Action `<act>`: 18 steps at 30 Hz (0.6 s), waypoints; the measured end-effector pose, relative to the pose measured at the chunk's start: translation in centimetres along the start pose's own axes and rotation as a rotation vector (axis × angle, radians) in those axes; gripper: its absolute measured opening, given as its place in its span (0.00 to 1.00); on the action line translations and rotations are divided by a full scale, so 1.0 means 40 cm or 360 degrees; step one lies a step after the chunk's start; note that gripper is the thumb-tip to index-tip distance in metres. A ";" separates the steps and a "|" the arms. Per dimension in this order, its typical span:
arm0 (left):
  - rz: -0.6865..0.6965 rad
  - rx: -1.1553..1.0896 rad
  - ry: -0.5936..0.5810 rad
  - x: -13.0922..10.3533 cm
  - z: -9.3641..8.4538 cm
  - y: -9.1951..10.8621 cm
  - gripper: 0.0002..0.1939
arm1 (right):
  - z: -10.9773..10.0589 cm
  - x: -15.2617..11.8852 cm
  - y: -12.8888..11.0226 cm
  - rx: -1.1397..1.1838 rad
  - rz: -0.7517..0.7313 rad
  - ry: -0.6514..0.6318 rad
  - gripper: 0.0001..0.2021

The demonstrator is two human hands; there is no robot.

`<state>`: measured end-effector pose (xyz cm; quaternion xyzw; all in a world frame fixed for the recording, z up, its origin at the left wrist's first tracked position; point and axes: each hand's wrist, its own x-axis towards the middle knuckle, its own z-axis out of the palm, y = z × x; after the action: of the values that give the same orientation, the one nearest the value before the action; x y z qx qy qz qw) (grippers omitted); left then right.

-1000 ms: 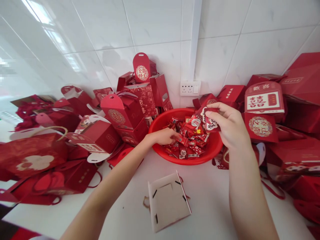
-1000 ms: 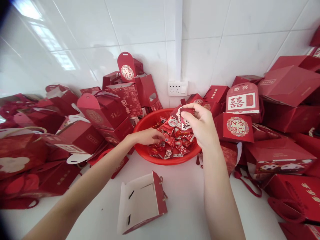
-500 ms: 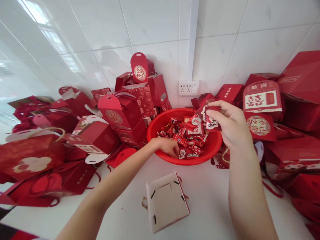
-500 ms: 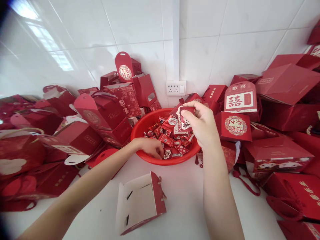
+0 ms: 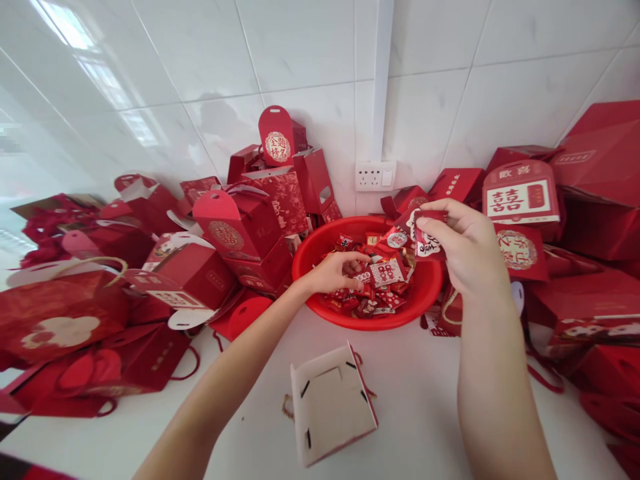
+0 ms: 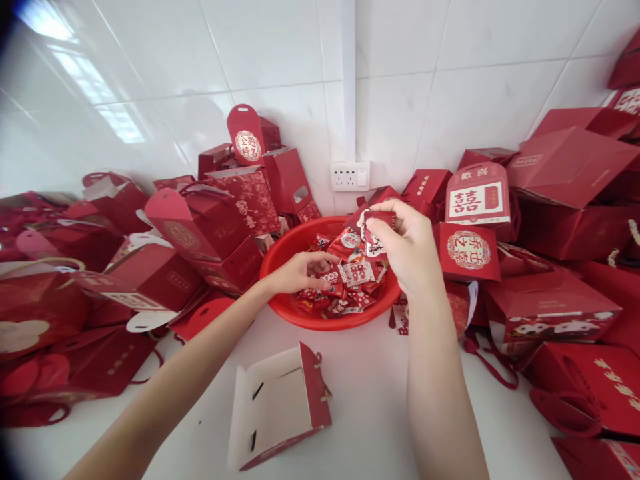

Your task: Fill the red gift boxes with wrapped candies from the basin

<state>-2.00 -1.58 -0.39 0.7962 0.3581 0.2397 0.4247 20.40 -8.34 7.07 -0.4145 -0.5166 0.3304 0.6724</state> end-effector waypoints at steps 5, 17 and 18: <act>-0.0036 0.0152 -0.0025 -0.002 0.001 -0.001 0.32 | -0.003 -0.005 -0.002 -0.0023 -0.0044 -0.0025 0.05; -0.0137 0.0830 -0.0013 0.001 -0.026 0.042 0.27 | -0.018 -0.013 -0.014 -0.0100 -0.0079 -0.0019 0.05; -0.0219 0.0954 0.0045 0.005 -0.037 0.046 0.24 | -0.018 -0.013 -0.014 -0.0105 -0.0088 -0.0023 0.05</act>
<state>-2.22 -1.38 1.97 0.8565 0.4717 0.1050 0.1811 20.99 -9.21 7.26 -0.4197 -0.5433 0.2976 0.6634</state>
